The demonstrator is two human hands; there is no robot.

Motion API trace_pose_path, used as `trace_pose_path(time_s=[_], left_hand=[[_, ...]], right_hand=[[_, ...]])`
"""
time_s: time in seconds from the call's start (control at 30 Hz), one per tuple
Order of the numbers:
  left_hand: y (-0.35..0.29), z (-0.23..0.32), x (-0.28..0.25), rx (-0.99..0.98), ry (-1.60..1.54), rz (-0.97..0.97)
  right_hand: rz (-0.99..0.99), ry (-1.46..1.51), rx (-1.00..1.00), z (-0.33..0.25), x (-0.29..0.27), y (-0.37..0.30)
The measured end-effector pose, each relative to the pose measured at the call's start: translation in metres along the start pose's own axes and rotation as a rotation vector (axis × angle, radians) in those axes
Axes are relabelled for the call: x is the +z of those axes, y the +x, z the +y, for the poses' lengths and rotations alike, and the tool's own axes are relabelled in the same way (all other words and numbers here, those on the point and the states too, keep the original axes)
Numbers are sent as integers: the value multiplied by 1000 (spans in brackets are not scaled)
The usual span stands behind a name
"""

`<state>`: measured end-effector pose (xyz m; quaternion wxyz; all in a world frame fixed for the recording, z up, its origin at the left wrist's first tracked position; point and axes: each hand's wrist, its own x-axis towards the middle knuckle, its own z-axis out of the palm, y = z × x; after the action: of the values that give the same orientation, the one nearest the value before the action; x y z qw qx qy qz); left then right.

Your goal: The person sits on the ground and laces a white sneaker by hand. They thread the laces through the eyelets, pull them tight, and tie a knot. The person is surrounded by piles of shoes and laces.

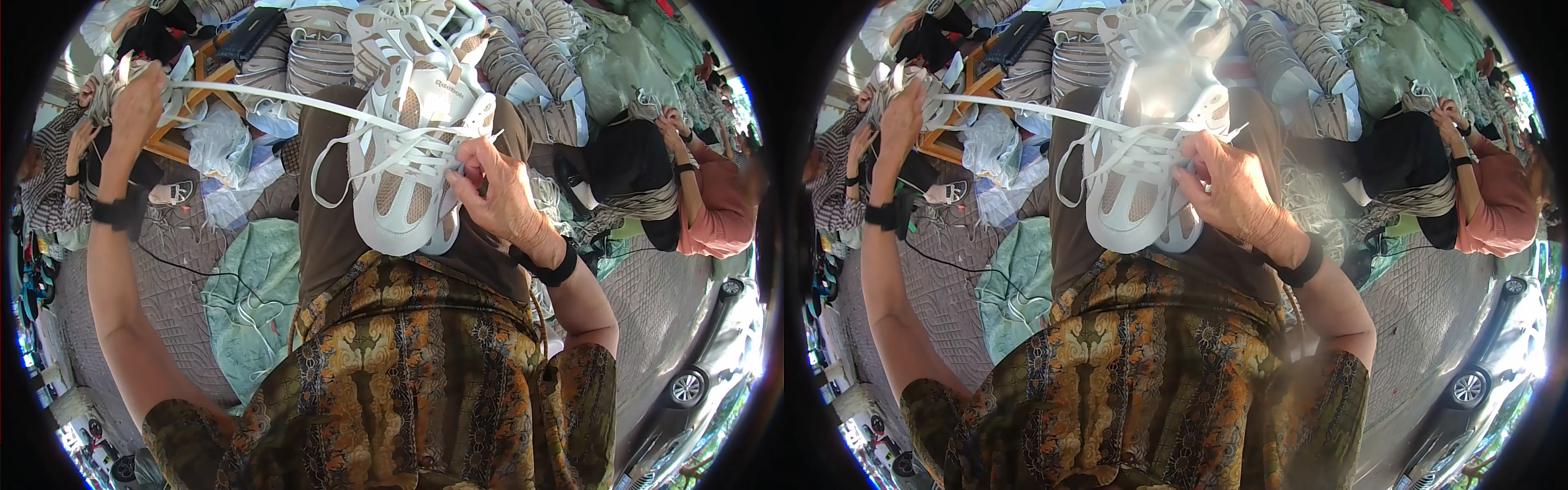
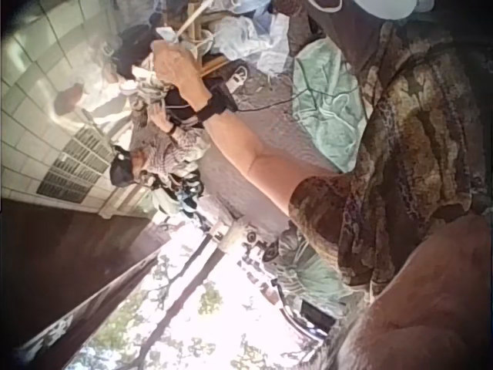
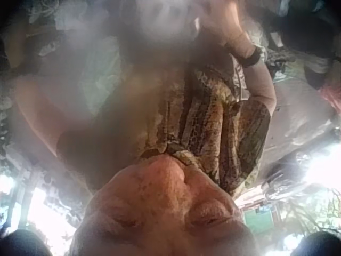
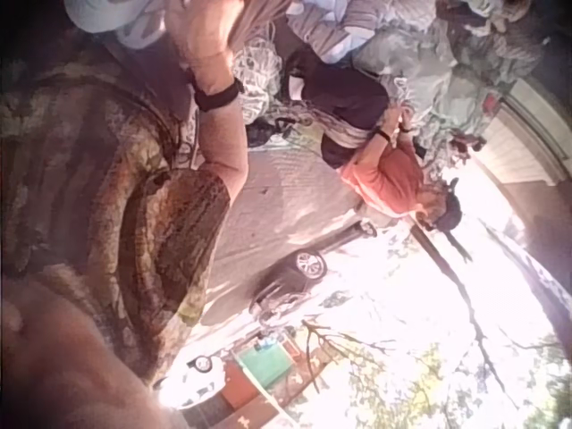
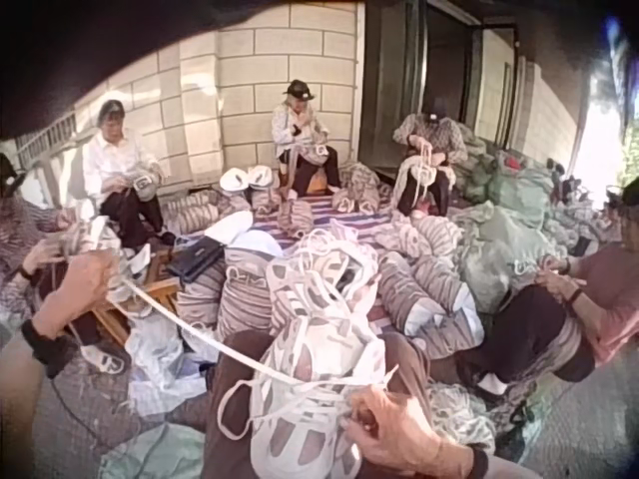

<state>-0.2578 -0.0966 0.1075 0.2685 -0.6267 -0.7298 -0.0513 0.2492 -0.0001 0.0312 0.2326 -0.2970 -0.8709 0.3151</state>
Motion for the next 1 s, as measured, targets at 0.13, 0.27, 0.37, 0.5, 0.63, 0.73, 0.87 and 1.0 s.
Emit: trace_pose_path(time_s=[0.13,0.27,0.37,0.5,0.63,0.73,0.87,1.0], left_hand=[[28,3,48,73,110,-64],[35,71,56,118,-196,94],[31,168,-4,115,-771,68],[-4,255,-63,365,-875,-4],[-14,288,-53,379,-731,40],[-11,291,-54,400,-697,60],[1,279,-50,353,-914,-122],[7,268,-54,414,-822,-202]], right_hand=[[61,88,-72,14,3,-3],[204,102,-149,7,-3,-6],[307,19,-184,-5,-12,-2],[305,-101,-174,-15,-13,7],[261,-201,-219,-14,-8,15],[234,-228,-234,-14,-9,18],[229,-116,-177,-12,-13,20],[194,52,-61,-14,-20,11]])
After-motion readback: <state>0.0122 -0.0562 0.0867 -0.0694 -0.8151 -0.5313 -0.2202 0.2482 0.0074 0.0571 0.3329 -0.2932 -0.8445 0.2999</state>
